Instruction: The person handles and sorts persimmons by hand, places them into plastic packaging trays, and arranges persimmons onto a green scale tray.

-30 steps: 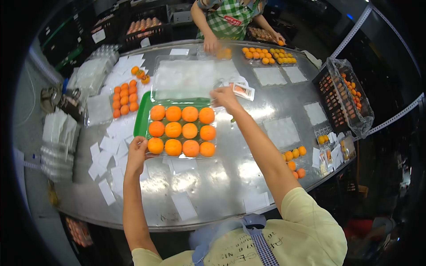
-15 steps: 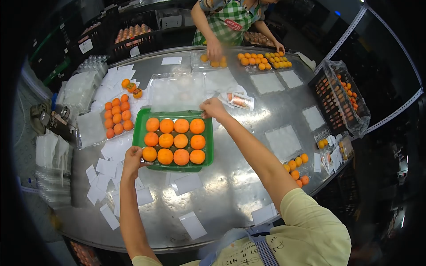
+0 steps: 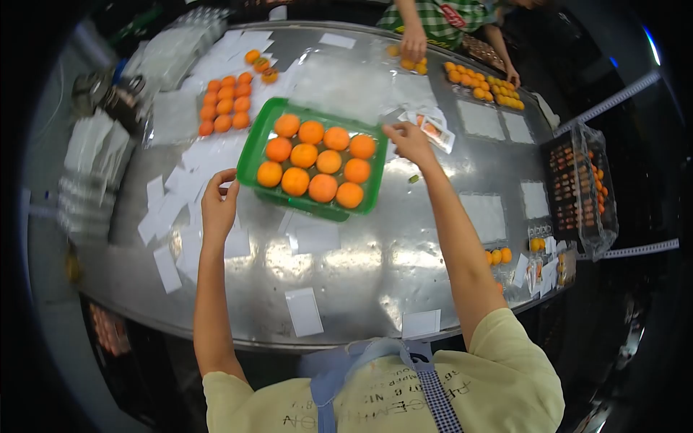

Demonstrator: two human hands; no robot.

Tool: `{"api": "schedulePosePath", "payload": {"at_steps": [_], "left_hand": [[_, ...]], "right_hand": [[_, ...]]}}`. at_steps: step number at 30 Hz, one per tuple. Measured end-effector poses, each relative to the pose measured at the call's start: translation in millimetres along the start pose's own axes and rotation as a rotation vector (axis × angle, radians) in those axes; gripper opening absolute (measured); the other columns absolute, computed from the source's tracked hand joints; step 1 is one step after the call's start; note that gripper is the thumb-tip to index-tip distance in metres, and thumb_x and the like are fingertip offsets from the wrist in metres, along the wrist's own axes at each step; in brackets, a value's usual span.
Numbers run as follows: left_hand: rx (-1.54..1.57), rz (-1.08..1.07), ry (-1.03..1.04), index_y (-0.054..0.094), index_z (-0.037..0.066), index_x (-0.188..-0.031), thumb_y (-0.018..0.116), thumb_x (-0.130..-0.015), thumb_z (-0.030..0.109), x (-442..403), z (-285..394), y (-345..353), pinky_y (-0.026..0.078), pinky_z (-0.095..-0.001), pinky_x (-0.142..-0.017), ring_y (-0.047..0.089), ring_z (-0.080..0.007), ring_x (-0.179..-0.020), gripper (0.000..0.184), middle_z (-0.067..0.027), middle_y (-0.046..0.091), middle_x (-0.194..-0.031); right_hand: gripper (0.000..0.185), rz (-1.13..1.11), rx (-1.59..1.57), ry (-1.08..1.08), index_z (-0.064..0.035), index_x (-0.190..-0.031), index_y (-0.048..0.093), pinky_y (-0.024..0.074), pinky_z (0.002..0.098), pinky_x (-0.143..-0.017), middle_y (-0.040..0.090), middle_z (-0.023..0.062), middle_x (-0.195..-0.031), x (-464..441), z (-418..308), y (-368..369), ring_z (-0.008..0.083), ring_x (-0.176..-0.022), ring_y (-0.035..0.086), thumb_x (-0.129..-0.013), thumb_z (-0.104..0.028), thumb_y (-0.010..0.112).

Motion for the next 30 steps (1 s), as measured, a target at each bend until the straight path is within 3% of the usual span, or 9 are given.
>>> {"api": "schedulePosePath", "payload": {"at_steps": [3, 8, 12, 17, 24, 30], "left_hand": [[0.215, 0.056, -0.131, 0.06, 0.006, -0.111, 0.058, -0.087, 0.012, 49, -33, -16, 0.043, -0.0233, -0.055, 0.055, -0.0099, -0.075, 0.025, -0.0036, 0.063, -0.101], [0.385, 0.002, -0.356, 0.061, 0.007, -0.108, 0.057, -0.09, 0.014, 135, -132, -9, 0.041, -0.0195, -0.053, 0.056, -0.0073, -0.073, 0.02, -0.0014, 0.064, -0.093], [0.445, -0.04, -0.482, 0.061, 0.006, -0.108, 0.056, -0.091, 0.013, 191, -156, 8, 0.042, -0.0193, -0.054, 0.057, -0.0078, -0.071, 0.019, -0.0023, 0.065, -0.092], [0.531, -0.07, -0.508, 0.061, 0.006, -0.105, 0.057, -0.09, 0.014, 225, -164, 32, 0.042, -0.0207, -0.056, 0.057, -0.0082, -0.071, 0.017, -0.0012, 0.065, -0.088], [0.42, -0.076, -0.389, 0.062, 0.004, -0.105, 0.055, -0.09, 0.012, 231, -160, 44, 0.045, -0.0223, -0.065, 0.055, -0.0083, -0.076, 0.018, -0.0014, 0.061, -0.085], [0.361, -0.034, -0.364, 0.064, 0.006, -0.104, 0.058, -0.087, 0.013, 234, -158, 40, 0.05, -0.0277, -0.068, 0.06, -0.014, -0.079, 0.019, -0.0052, 0.065, -0.093]], "right_hand": [[0.046, -0.036, -0.243, 0.141, 0.0027, -0.106, 0.061, 0.0475, 0.0253, -0.049, 0.064, 0.0095, -0.078, 47, 25, -13, 0.0131, -0.058, 0.061, -0.083, -0.037, 0.065], [0.037, -0.111, -0.283, 0.304, 0.0007, -0.108, 0.061, 0.0457, 0.0222, -0.053, 0.063, 0.0063, -0.08, 119, 76, -17, 0.0112, -0.06, 0.058, -0.085, -0.027, 0.064], [0.035, -0.14, -0.258, 0.367, -0.0009, -0.108, 0.062, 0.0465, 0.0224, -0.056, 0.063, 0.0057, -0.083, 160, 99, -15, 0.0112, -0.063, 0.058, -0.085, -0.027, 0.065], [0.034, -0.203, -0.258, 0.408, -0.0031, -0.108, 0.063, 0.0477, 0.0229, -0.059, 0.062, 0.005, -0.086, 193, 103, 0, 0.0111, -0.065, 0.058, -0.086, -0.029, 0.065], [0.034, -0.316, -0.215, 0.43, -0.0048, -0.11, 0.062, 0.0486, 0.0228, -0.062, 0.062, 0.0037, -0.087, 208, 101, 19, 0.0109, -0.068, 0.058, -0.087, -0.029, 0.064], [0.034, -0.284, -0.21, 0.336, -0.0052, -0.107, 0.064, 0.047, 0.0209, -0.059, 0.062, 0.0019, -0.084, 193, 78, 28, 0.009, -0.066, 0.058, -0.086, -0.031, 0.066]]}}
Point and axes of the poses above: each hand's wrist, its own x-axis away from the middle knuckle, its own y-axis out of the palm, z = x × y, the point moved 9 cm from there along -x, towards the middle knuckle
